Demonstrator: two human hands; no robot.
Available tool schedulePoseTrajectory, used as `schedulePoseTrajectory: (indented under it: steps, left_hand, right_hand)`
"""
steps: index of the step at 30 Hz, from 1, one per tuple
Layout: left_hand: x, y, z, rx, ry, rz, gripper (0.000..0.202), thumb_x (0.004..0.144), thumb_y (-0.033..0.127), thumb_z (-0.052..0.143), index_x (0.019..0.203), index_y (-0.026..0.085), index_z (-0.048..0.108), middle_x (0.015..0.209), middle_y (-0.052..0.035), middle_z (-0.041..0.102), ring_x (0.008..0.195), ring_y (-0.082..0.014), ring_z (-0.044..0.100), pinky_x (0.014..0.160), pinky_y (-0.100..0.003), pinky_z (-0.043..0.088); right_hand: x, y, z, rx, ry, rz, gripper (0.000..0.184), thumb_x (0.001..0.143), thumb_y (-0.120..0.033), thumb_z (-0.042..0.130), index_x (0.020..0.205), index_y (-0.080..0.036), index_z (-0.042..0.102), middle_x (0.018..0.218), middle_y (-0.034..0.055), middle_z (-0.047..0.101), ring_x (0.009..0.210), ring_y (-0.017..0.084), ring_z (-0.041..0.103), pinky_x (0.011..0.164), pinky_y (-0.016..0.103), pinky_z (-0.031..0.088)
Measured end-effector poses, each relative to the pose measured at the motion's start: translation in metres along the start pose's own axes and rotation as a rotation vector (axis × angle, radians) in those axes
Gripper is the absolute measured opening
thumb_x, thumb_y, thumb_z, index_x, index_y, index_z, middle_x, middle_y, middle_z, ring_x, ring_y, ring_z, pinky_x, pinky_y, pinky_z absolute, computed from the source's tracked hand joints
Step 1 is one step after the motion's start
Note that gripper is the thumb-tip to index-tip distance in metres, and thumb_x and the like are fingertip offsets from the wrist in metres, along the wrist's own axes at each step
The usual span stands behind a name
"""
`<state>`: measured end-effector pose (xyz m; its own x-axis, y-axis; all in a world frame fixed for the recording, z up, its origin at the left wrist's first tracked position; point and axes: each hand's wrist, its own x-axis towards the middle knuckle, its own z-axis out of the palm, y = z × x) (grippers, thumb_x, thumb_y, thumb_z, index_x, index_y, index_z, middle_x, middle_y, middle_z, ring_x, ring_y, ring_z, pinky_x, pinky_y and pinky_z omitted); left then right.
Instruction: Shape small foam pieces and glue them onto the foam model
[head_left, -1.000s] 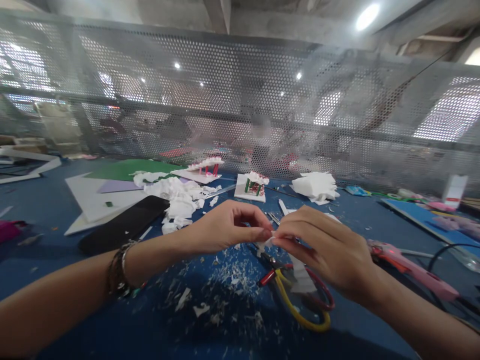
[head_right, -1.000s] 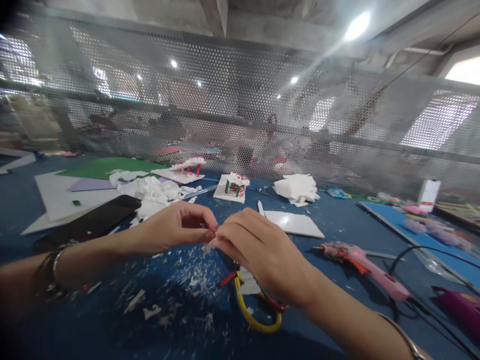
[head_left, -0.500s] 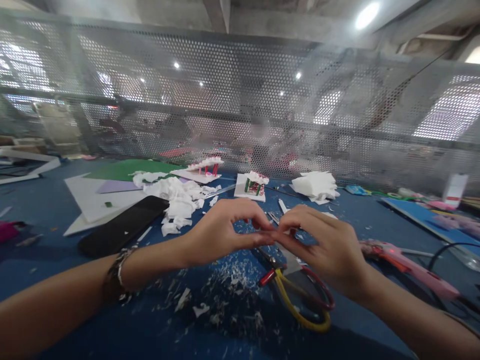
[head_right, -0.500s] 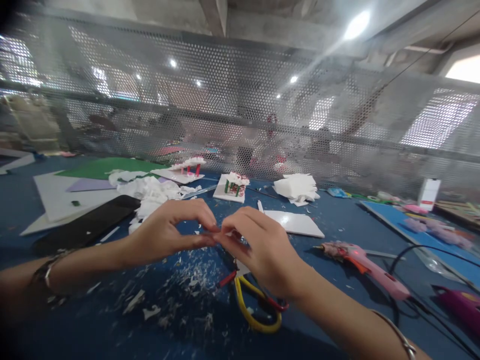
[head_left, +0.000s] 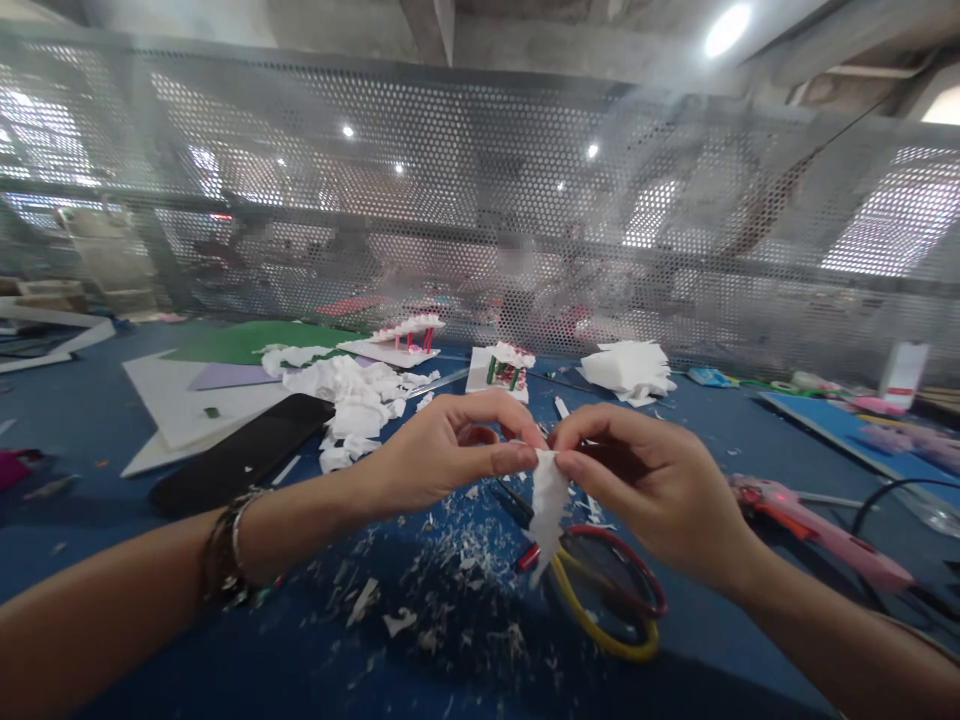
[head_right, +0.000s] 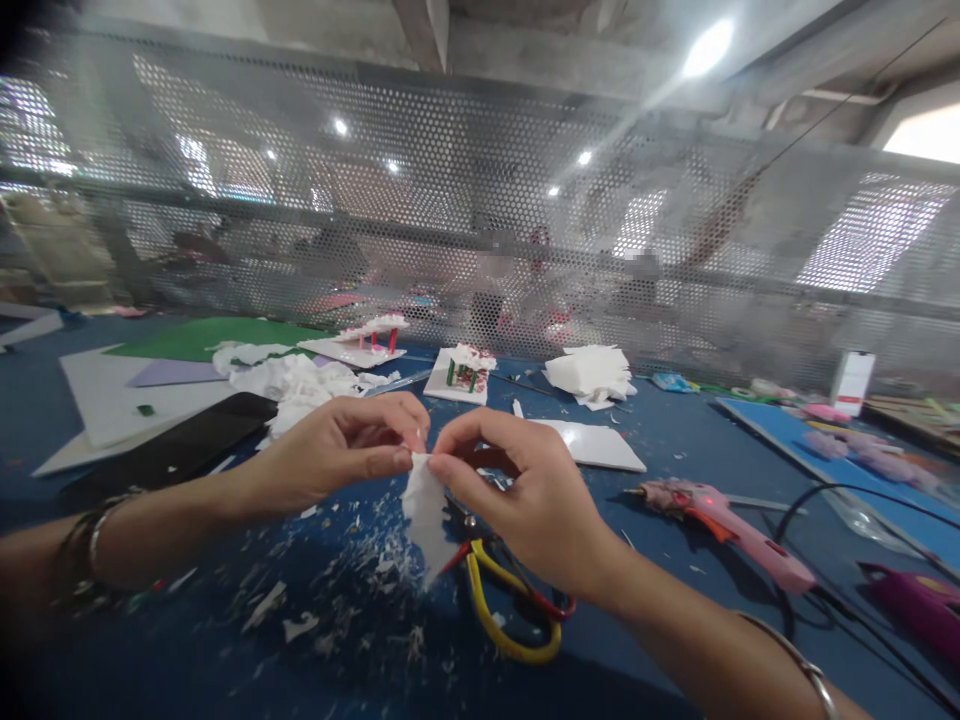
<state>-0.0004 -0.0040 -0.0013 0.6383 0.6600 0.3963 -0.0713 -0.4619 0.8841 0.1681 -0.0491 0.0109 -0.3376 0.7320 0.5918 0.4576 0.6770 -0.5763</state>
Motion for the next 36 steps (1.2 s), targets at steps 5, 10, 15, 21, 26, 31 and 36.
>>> schedulePoseTrajectory:
  steps: [5,10,15,21,26,31,36]
  left_hand:
    - [-0.002,0.003,0.001,0.128,0.036,0.013,0.012,0.069,0.025,0.057,0.075,0.015,0.059,0.073,-0.0001,0.057,0.065,-0.0080,0.048,0.059,-0.020,0.040]
    - [-0.002,0.003,0.000,0.267,0.076,0.037,0.014,0.070,0.027,0.057,0.077,0.015,0.059,0.073,-0.0002,0.058,0.061,-0.0071,0.049,0.056,-0.018,0.041]
    - [0.000,0.003,-0.004,0.353,0.111,0.078,0.013,0.071,0.027,0.056,0.074,0.015,0.059,0.071,-0.0002,0.057,0.062,-0.0074,0.051,0.057,-0.018,0.041]
    - [0.003,0.003,-0.005,0.230,0.075,-0.054,0.010,0.069,0.023,0.056,0.073,0.014,0.058,0.069,0.0007,0.057,0.062,-0.0070,0.050,0.059,-0.018,0.040]
    - [0.000,0.000,-0.004,0.034,0.044,-0.206,0.008,0.066,0.021,0.057,0.070,0.014,0.057,0.061,0.0041,0.054,0.056,-0.0050,0.046,0.056,-0.018,0.035]
    - [-0.006,0.000,-0.001,0.010,0.102,-0.264,0.010,0.066,0.025,0.058,0.068,0.015,0.058,0.059,0.0043,0.052,0.055,-0.0051,0.043,0.056,-0.018,0.034]
    - [-0.012,0.001,0.004,0.033,0.089,-0.256,0.013,0.069,0.028,0.056,0.069,0.016,0.060,0.058,0.0036,0.053,0.056,-0.0058,0.044,0.058,-0.019,0.035]
  right_hand:
    - [-0.001,0.002,0.002,-0.022,0.023,-0.028,0.006,0.073,-0.017,0.050,0.068,-0.016,0.052,0.062,-0.0016,0.056,0.053,0.004,0.051,0.049,0.012,0.044]
    - [-0.001,0.003,0.003,-0.088,0.038,-0.077,0.005,0.072,-0.018,0.050,0.068,-0.016,0.053,0.062,-0.0018,0.057,0.054,0.004,0.053,0.052,0.012,0.045]
    - [0.000,0.004,0.004,-0.173,0.025,-0.093,0.006,0.071,-0.022,0.054,0.074,-0.017,0.055,0.066,-0.0019,0.060,0.057,0.005,0.054,0.054,0.014,0.046]
    - [0.003,0.009,0.002,-0.333,0.068,-0.246,0.005,0.074,-0.016,0.050,0.071,-0.017,0.055,0.065,-0.0013,0.059,0.057,0.005,0.052,0.055,0.017,0.044]
    - [0.005,0.015,0.002,-0.298,-0.003,-0.374,0.009,0.077,-0.013,0.045,0.074,-0.016,0.053,0.071,0.0018,0.059,0.067,0.007,0.054,0.062,0.020,0.045]
    - [0.005,0.019,0.002,-0.338,-0.060,-0.480,0.009,0.078,-0.011,0.044,0.078,-0.016,0.051,0.076,0.0031,0.058,0.073,0.008,0.053,0.066,0.020,0.044]
    - [0.002,0.012,-0.002,-0.467,-0.152,-0.584,0.012,0.081,-0.012,0.039,0.079,-0.015,0.050,0.079,0.0049,0.056,0.077,0.009,0.050,0.067,0.022,0.044]
